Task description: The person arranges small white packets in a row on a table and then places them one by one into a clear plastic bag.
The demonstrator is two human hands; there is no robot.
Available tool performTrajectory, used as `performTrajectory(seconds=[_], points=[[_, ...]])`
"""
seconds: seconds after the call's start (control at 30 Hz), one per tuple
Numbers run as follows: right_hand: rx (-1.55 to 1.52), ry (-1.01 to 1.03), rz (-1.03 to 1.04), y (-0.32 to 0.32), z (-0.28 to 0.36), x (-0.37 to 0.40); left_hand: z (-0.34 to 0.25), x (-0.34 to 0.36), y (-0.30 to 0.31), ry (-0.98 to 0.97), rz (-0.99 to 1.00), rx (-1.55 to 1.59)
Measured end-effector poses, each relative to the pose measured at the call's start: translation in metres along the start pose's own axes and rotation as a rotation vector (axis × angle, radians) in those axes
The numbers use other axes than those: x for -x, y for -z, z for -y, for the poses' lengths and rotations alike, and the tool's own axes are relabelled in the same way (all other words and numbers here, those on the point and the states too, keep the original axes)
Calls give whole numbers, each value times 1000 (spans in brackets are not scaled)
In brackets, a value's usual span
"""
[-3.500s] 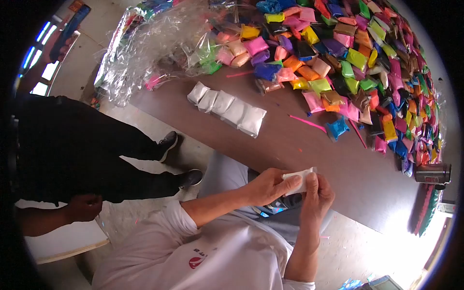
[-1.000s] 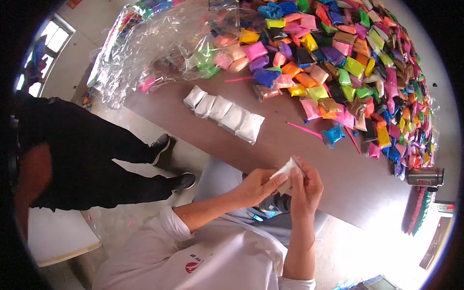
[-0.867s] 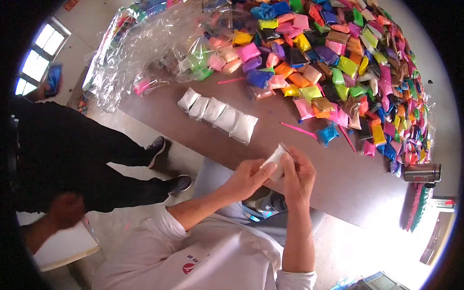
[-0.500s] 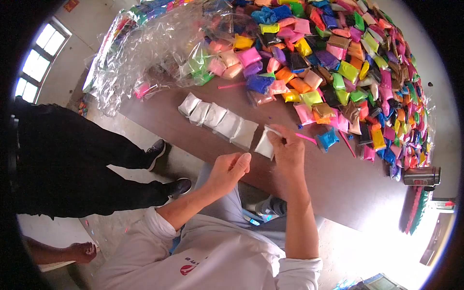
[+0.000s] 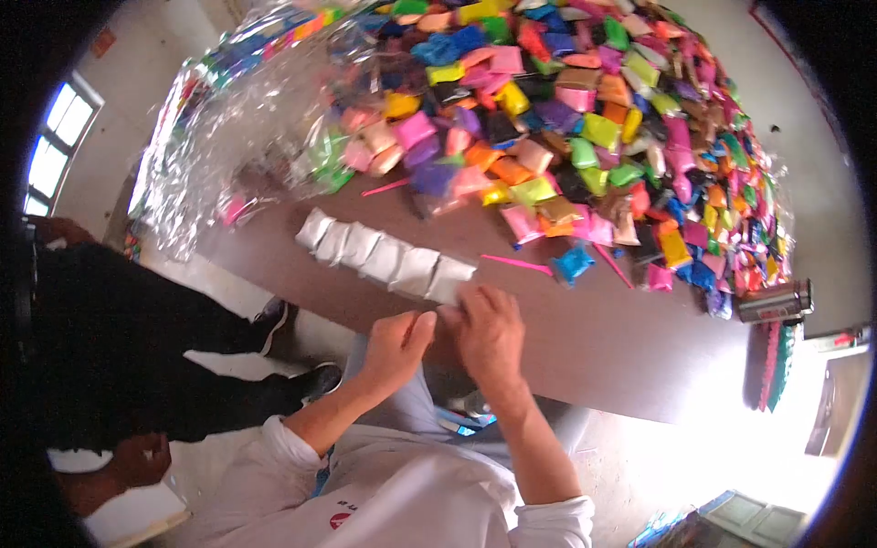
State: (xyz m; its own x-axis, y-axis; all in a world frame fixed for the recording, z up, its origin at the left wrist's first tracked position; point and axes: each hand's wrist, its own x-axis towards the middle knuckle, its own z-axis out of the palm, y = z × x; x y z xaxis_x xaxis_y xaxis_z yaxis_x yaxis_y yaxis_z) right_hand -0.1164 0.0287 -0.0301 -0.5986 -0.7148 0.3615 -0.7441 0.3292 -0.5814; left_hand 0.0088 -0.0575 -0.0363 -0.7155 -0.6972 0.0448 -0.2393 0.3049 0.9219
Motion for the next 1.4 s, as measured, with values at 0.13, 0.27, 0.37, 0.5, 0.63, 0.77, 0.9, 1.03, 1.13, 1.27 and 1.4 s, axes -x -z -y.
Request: performTrajectory(seconds=[0.13,0.27,0.37,0.5,0.63,0.77,0.9,1.03,1.13,1.27,1.4], points=[[-6,104,-68,-8,3,-1,-2,2,-5,-143,-81,-145],[-26,88,-34,-11,5,-3,-6,5,-6,-153,-79,-227],[-33,81,-43,-14,5,-3,-1,6,-7,-168,-82,-219],[-101,68,-130,-9,1,-6,4,4,-9,-214,-111,-237],[84,23,-337,30,-41,-36,4,4,-9,-112,-91,-142],[83,-130,-634,90,-115,-108,4,4,-9,-118,-102,-144],[240,-105,-581,124,-147,-145,7,3,-11,-118,-107,-149],[297,-138,-495,116,-158,-174,6,3,-12,-123,-115,-157],[452,-374,-374,105,-165,-194,-1,2,-6,-67,-70,-179],[395,-471,-522,98,-161,-211,-9,1,-5,59,-46,-110],[368,-517,-526,100,-168,-220,-7,2,-5,110,-30,-98]])
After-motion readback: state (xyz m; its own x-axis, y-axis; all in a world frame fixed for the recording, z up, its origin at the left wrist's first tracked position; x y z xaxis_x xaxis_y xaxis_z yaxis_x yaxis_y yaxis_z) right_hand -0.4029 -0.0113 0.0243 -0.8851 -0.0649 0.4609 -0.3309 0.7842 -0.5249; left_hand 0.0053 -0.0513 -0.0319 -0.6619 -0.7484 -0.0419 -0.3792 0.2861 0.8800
